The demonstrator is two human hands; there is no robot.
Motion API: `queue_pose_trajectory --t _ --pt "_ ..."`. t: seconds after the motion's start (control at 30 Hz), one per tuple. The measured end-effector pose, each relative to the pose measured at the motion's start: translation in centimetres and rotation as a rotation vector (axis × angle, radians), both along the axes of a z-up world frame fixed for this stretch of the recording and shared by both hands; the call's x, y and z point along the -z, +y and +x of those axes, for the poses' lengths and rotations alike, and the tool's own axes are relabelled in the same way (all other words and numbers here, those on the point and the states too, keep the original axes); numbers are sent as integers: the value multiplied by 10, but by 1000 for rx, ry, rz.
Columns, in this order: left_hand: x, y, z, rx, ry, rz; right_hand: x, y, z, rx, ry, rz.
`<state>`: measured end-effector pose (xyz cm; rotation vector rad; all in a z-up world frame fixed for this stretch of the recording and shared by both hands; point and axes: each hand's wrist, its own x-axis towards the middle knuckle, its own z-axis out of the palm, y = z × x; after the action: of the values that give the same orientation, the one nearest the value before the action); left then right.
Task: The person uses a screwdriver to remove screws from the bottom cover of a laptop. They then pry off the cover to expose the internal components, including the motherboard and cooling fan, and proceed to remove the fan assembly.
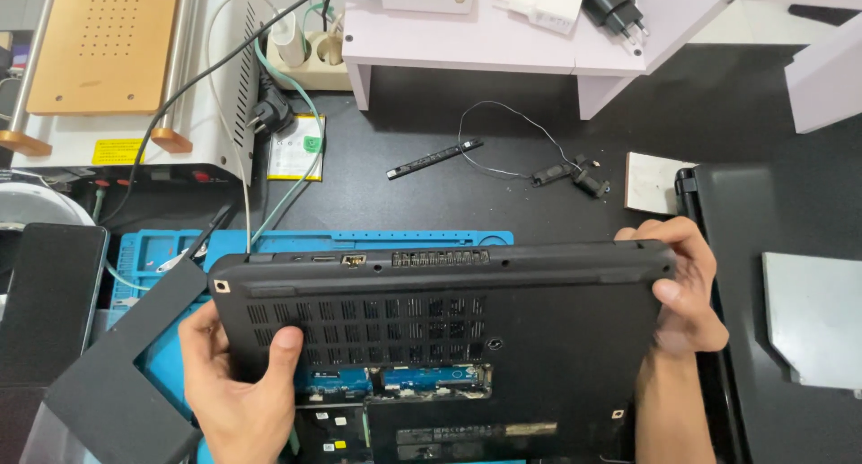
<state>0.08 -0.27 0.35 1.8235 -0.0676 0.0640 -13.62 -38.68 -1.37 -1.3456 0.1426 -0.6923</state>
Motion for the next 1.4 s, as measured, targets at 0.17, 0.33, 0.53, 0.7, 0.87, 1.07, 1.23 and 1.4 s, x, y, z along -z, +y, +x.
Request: queue_pose_trajectory --t 0.17,0.33,0.53,0.7,0.87,1.07,1.23,1.4 --pt "-1 2 -1 -6 14 32 -1 1 6 -66 -35 111" --pt "9 5 3 42 -47 61 6 -5 5 -120 -66 228" --pt "27 8 14 71 -86 141 -7 0 15 -43 71 46" --pt "38 6 22 56 -66 236 -3 -4 13 -89 100 59" --pt "39 13 18 44 -77 238 -5 -8 9 -102 117 42" --pt "13 0 3 16 -211 179 -12 -8 5 -177 50 73" --pt "10 -1 0 14 -254 139 -13 -8 3 -185 24 81" --pt "13 2 -1 -7 -250 155 -14 -7 3 -180 12 86"
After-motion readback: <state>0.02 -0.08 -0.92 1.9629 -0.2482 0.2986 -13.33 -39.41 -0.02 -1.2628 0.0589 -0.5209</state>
